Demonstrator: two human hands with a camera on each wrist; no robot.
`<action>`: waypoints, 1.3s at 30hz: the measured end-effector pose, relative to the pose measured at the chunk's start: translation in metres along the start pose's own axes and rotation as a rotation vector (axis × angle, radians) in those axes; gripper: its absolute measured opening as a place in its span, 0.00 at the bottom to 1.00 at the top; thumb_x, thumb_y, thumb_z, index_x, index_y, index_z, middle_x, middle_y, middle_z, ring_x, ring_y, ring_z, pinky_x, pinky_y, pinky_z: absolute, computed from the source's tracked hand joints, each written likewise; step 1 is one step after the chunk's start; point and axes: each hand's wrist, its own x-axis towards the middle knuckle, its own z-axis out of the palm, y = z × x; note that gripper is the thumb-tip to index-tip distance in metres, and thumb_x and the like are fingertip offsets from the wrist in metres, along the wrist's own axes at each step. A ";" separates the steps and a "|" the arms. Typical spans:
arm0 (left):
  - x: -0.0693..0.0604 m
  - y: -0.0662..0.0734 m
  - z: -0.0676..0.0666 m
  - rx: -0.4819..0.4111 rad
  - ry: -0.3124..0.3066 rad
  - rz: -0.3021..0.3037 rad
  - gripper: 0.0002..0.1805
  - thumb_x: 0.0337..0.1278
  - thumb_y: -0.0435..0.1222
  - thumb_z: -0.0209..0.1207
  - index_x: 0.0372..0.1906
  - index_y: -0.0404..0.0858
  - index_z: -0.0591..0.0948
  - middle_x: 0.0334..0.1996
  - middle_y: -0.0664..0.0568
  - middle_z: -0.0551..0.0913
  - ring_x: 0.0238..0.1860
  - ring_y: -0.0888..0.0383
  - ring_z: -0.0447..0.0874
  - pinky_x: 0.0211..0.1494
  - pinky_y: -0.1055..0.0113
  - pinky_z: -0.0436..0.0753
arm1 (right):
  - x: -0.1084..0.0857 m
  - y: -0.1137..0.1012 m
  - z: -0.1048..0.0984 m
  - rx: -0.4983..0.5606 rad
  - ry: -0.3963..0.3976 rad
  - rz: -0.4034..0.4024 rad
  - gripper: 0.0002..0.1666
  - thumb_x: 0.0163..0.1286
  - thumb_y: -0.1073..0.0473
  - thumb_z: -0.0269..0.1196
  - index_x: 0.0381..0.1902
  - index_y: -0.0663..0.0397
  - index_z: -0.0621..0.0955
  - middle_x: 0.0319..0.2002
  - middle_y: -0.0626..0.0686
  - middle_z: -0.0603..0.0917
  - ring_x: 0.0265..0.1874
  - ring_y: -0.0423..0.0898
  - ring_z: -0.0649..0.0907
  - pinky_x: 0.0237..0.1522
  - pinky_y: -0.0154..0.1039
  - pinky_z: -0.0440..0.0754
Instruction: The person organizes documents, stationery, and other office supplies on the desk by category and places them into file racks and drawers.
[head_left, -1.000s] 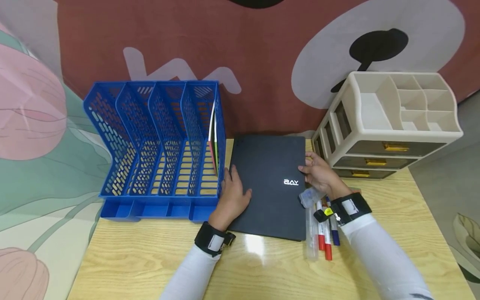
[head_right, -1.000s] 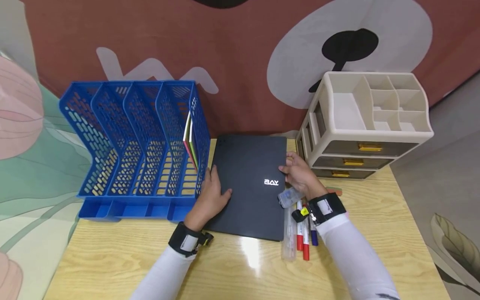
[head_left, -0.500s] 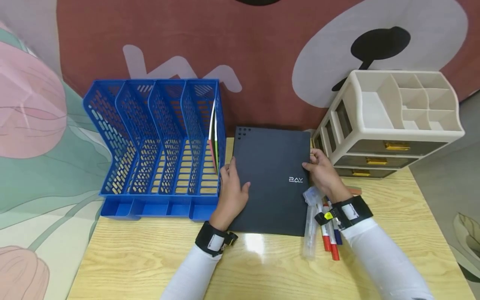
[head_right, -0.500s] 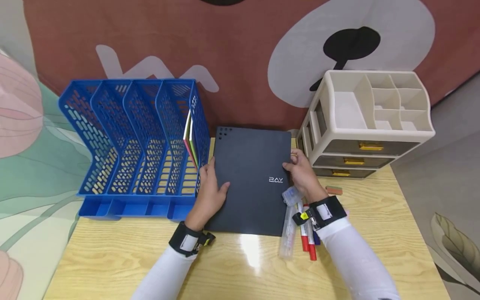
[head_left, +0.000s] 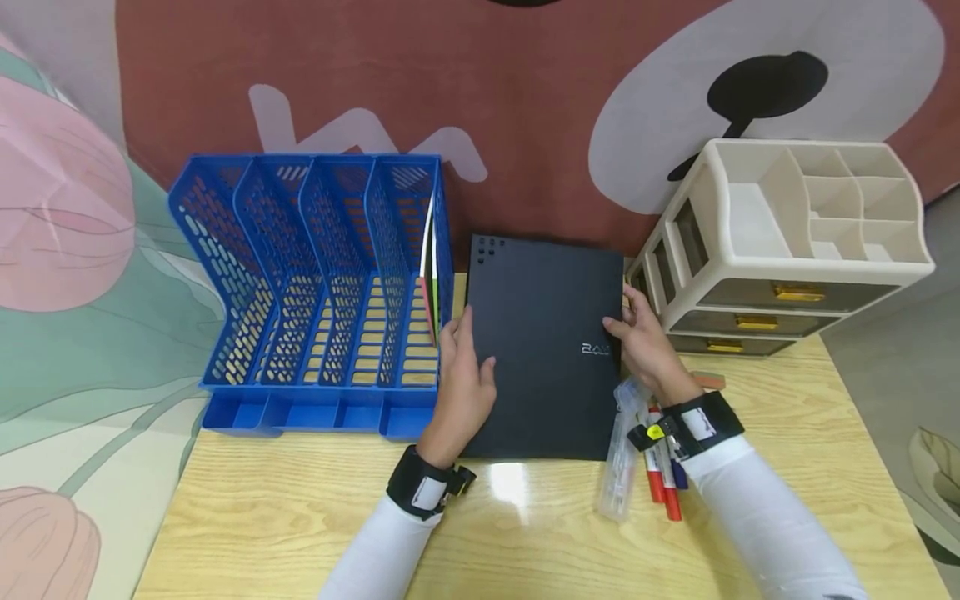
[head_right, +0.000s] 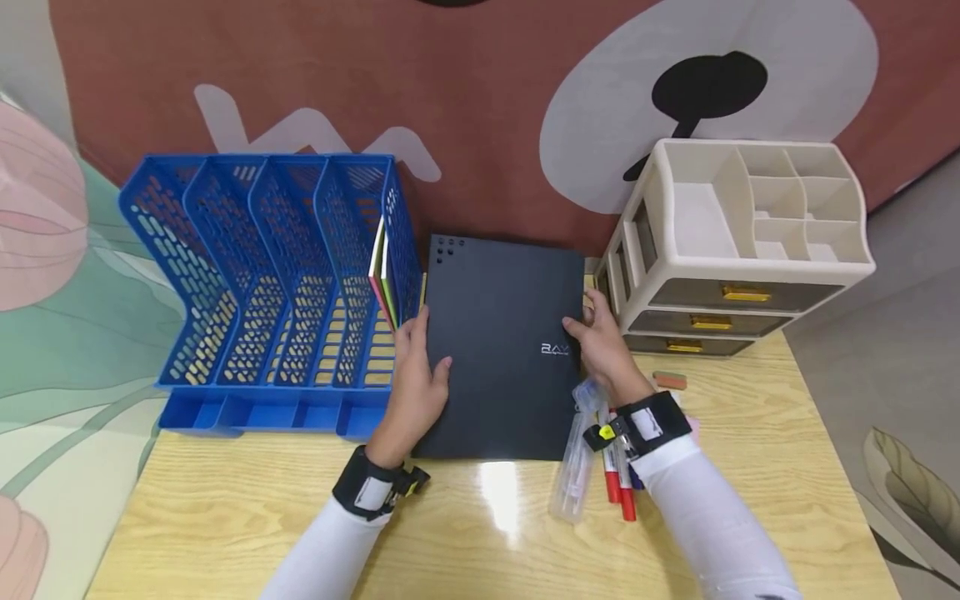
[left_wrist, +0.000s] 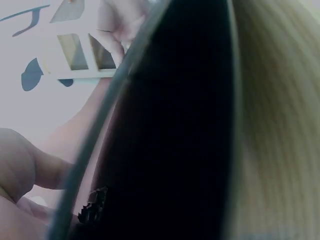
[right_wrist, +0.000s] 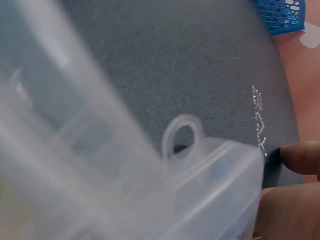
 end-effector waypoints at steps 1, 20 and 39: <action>-0.001 0.002 -0.001 0.000 0.010 0.014 0.44 0.68 0.23 0.59 0.83 0.38 0.52 0.77 0.36 0.55 0.77 0.41 0.62 0.78 0.46 0.66 | 0.000 -0.001 0.000 0.013 -0.006 -0.006 0.42 0.81 0.69 0.47 0.83 0.44 0.43 0.75 0.63 0.64 0.63 0.45 0.76 0.58 0.35 0.77; -0.003 0.018 -0.045 -0.219 0.067 0.203 0.40 0.71 0.26 0.58 0.82 0.44 0.57 0.80 0.48 0.61 0.80 0.53 0.60 0.79 0.46 0.65 | -0.015 -0.031 0.007 0.364 -0.113 -0.252 0.18 0.79 0.73 0.51 0.62 0.55 0.70 0.58 0.49 0.84 0.55 0.41 0.85 0.56 0.33 0.85; -0.005 0.005 -0.066 -0.530 -0.081 0.170 0.37 0.68 0.26 0.62 0.77 0.39 0.59 0.68 0.41 0.78 0.66 0.47 0.81 0.63 0.59 0.84 | -0.033 -0.040 0.018 0.360 -0.192 -0.323 0.26 0.79 0.74 0.49 0.69 0.52 0.68 0.61 0.49 0.82 0.57 0.43 0.84 0.57 0.36 0.85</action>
